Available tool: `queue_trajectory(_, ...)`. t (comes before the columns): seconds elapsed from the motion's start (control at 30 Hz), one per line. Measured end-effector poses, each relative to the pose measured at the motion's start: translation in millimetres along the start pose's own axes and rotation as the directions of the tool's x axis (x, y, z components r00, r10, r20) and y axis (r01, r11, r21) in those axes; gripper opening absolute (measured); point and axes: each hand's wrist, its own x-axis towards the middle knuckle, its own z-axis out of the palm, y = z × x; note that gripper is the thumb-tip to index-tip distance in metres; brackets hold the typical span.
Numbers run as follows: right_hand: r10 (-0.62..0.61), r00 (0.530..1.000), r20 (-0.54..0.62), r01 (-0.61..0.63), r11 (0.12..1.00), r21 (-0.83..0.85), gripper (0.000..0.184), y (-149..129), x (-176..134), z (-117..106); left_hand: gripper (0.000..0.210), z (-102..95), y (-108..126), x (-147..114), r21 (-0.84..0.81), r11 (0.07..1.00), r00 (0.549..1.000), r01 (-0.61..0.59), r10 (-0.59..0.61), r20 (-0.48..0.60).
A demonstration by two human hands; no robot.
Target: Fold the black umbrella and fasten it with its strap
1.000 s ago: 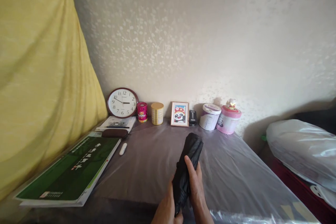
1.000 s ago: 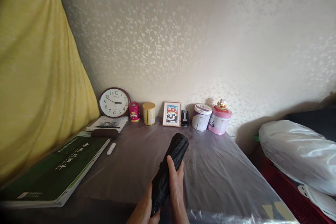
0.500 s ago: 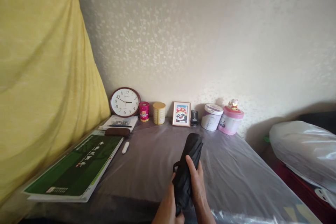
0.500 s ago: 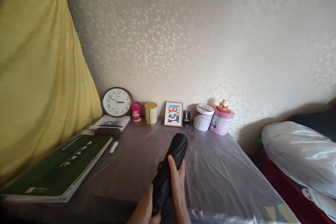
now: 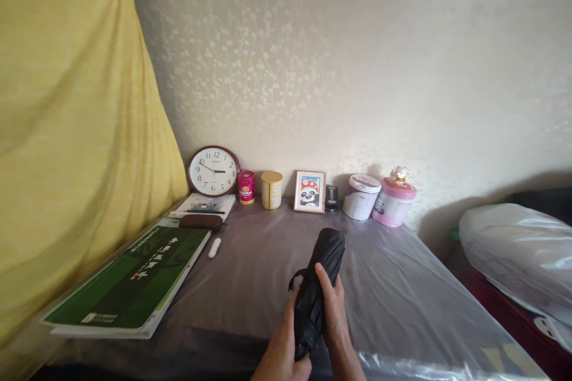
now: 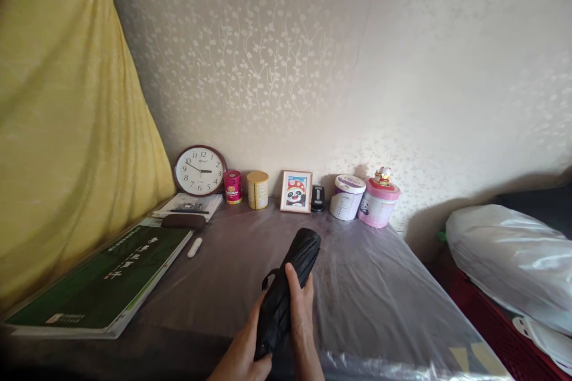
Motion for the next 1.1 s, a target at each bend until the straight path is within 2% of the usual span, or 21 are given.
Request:
queue_trajectory(0.07,-0.002,1.0,-0.017,0.001,1.0,-0.022,0.059,2.3,0.0,2.0,0.094,4.6,-8.3,0.2,0.189,0.982,0.997,0.026,-0.012,-0.074)
queue_trajectory(0.13,0.013,0.999,-0.034,-0.013,1.0,-0.001,0.061,4.5,-0.1,3.2,0.092,4.7,-13.2,0.2,0.272,0.96,0.996,0.06,-0.04,-0.077)
queue_trajectory(0.27,0.016,1.0,0.0,-0.016,0.998,0.069,0.06,6.6,-0.2,2.8,0.091,-1.3,-13.4,2.0,0.175,0.981,0.996,-0.085,0.087,-0.005)
queue_trajectory(0.33,0.001,1.0,0.003,-0.001,0.999,0.053,0.06,7.0,0.2,2.5,0.092,-1.8,-11.6,3.1,0.165,0.98,0.994,-0.109,0.109,0.007)
queue_trajectory(0.4,-0.024,1.0,-0.014,0.024,1.0,0.019,0.061,8.2,0.9,2.7,0.093,-0.2,-9.6,3.4,0.299,0.954,0.999,-0.038,0.04,-0.002)
queue_trajectory(0.47,-0.043,0.999,-0.01,0.043,0.999,0.007,0.061,10.6,1.7,3.4,0.091,1.2,-7.5,2.3,0.479,0.874,0.997,0.073,-0.071,-0.023)
queue_trajectory(0.53,-0.031,1.0,0.001,0.031,0.999,0.017,0.06,13.5,2.5,4.4,0.089,-0.6,-5.5,0.4,0.562,0.817,0.991,0.125,-0.129,-0.033)
queue_trajectory(0.6,0.015,1.0,0.007,-0.015,0.999,0.043,0.059,15.8,3.0,5.2,0.089,-6.7,-3.0,-1.4,0.518,0.852,0.996,0.08,-0.086,-0.012)
queue_trajectory(0.7,0.076,0.997,0.024,-0.078,0.993,0.093,0.059,16.6,3.1,5.9,0.092,-20.2,3.5,-2.0,0.222,0.975,1.0,0.001,-0.002,0.004)
queue_trajectory(0.73,0.078,0.996,0.033,-0.081,0.992,0.098,0.059,16.3,2.9,5.9,0.093,-24.1,6.3,-1.2,0.084,0.996,1.0,0.022,-0.023,0.01)
queue_trajectory(0.77,0.073,0.997,0.038,-0.076,0.993,0.09,0.058,15.9,2.6,5.7,0.093,-26.9,9.1,-0.1,-0.053,0.994,0.995,0.092,-0.089,0.045)
queue_trajectory(0.83,0.043,0.998,0.04,-0.045,0.998,0.053,0.056,15.4,2.1,4.9,0.088,-28.7,12.9,3.0,-0.242,0.938,0.962,0.248,-0.208,0.177)
queue_trajectory(0.9,0.016,0.999,0.039,-0.017,1.0,0.013,0.056,15.6,2.1,3.4,0.083,-26.5,12.3,6.4,-0.28,0.917,0.951,0.283,-0.231,0.204)
queue_trajectory(0.97,0.005,0.999,0.049,-0.004,1.0,-0.013,0.056,16.5,3.1,1.3,0.081,-22.8,7.2,9.1,-0.245,0.939,0.963,0.24,-0.198,0.185)
queue_trajectory(1.03,-0.015,0.996,0.085,0.018,0.999,-0.035,0.056,17.4,5.0,-1.1,0.08,-20.0,-0.3,11.5,-0.111,0.986,0.988,0.126,-0.115,0.108)
queue_trajectory(1.1,-0.059,0.993,0.107,0.068,0.994,-0.083,0.056,17.4,7.6,-3.5,0.081,-19.0,-7.5,13.7,0.12,0.993,1.0,-0.005,0.008,-0.02)
